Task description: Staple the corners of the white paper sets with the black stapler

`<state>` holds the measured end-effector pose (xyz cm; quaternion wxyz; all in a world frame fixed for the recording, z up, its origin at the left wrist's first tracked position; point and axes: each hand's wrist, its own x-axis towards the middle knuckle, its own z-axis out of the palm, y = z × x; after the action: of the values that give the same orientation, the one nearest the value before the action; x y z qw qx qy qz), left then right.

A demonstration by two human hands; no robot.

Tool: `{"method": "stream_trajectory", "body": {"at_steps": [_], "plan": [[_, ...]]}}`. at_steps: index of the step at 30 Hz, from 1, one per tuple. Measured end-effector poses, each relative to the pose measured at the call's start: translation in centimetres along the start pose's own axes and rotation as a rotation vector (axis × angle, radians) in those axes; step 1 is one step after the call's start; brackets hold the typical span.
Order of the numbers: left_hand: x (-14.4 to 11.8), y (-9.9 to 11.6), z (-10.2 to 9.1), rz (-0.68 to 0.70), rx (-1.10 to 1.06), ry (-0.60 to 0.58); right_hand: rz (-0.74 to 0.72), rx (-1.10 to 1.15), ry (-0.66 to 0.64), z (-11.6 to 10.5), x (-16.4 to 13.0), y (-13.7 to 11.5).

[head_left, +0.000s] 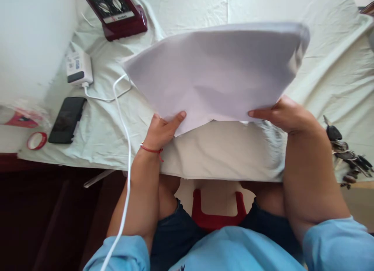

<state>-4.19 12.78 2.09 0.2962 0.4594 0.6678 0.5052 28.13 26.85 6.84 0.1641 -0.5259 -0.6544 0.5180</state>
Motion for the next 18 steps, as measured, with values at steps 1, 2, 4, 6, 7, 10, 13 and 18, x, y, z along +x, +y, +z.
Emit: {"method": "stream_trajectory", "body": {"at_steps": [1,2,4,6,7,10,13,18], "plan": [[0.1,0.1,0.2,-0.002,-0.034,0.01,-0.006,0.072,-0.033,0.0,0.1,0.1],[0.1,0.2,0.2,-0.01,-0.075,0.01,-0.012,0.16,-0.051,-0.2,0.2,0.2],[0.1,0.6,0.1,-0.054,-0.142,-0.047,-0.035,0.324,-0.025,-0.6,0.4,0.4],[0.0,0.9,-0.2,-0.112,-0.166,-0.163,-0.048,0.379,0.058,-1.2,0.4,0.4],[-0.1,1.1,-0.4,-0.147,-0.161,-0.223,-0.043,0.366,0.096,-1.5,0.4,0.4],[-0.4,1.4,-0.9,-0.241,-0.133,-0.344,-0.009,0.267,0.201,-2.1,0.3,0.1],[-0.5,1.6,-1.1,-0.262,-0.109,-0.439,-0.077,0.082,0.315,-2.5,-0.1,-0.1],[0.1,2.4,-1.1,-0.19,-0.033,-0.742,-0.21,-0.278,0.086,-2.8,-1.8,-1.5]]}}
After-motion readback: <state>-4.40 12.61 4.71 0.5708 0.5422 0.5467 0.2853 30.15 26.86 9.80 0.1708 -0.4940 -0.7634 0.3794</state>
